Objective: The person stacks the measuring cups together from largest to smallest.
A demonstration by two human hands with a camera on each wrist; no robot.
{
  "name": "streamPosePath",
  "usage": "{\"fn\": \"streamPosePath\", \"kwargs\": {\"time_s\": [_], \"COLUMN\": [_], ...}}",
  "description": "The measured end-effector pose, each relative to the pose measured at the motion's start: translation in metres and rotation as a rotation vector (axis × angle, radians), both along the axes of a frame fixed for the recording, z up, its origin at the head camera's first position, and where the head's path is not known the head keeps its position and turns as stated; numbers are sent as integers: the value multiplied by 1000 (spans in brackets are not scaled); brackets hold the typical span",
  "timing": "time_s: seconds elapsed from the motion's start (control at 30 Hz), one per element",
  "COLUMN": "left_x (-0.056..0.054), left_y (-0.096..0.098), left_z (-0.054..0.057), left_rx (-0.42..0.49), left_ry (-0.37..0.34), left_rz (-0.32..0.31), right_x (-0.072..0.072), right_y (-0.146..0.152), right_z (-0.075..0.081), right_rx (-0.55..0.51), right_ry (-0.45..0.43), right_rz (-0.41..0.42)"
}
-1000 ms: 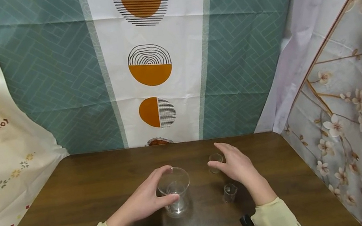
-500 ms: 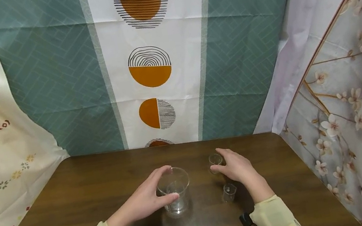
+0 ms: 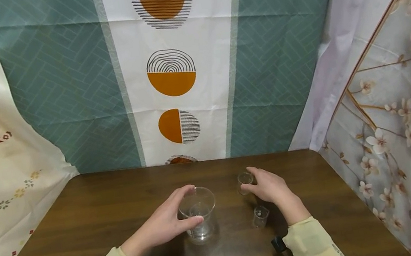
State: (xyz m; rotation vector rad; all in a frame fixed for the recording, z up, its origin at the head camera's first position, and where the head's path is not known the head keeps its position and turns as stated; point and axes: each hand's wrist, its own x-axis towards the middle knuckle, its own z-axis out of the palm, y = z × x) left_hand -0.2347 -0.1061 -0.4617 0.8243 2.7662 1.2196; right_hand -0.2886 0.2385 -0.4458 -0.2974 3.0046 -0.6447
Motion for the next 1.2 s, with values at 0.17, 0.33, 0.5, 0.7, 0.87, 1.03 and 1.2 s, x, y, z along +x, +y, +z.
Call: {"fn": "streamPosePath", "kwargs": {"time_s": [0.17,0.33,0.5,0.7,0.87,1.03,1.2], "left_x": [-1,-2,-3,-6,-1,1,0], "left_y": [0,-1,-3,-2,-4,-4,-1], "left_z": [1,3,2,-2,-4,-4,-2], "left_rx": [-11,-7,-8,-13,-10,-4,-2], "left_ry": [-13,-19,-20,-5,-15,-16,-34], "left_rz": [1,4,13,6,9,10,7], "right_x": [-2,-6,-10,-9,-10,-10,-13], "right_y": [0,-1,-5,-7,-9,-6,-2], "right_z": [0,0,-1,-7,-12,-10,-10], "right_rx": [16,32,52,46,25,2,-5], "right_ry": [-1,13,20,16,22,36,35], "right_rz": [-5,7,11,-8,8,22,10]}}
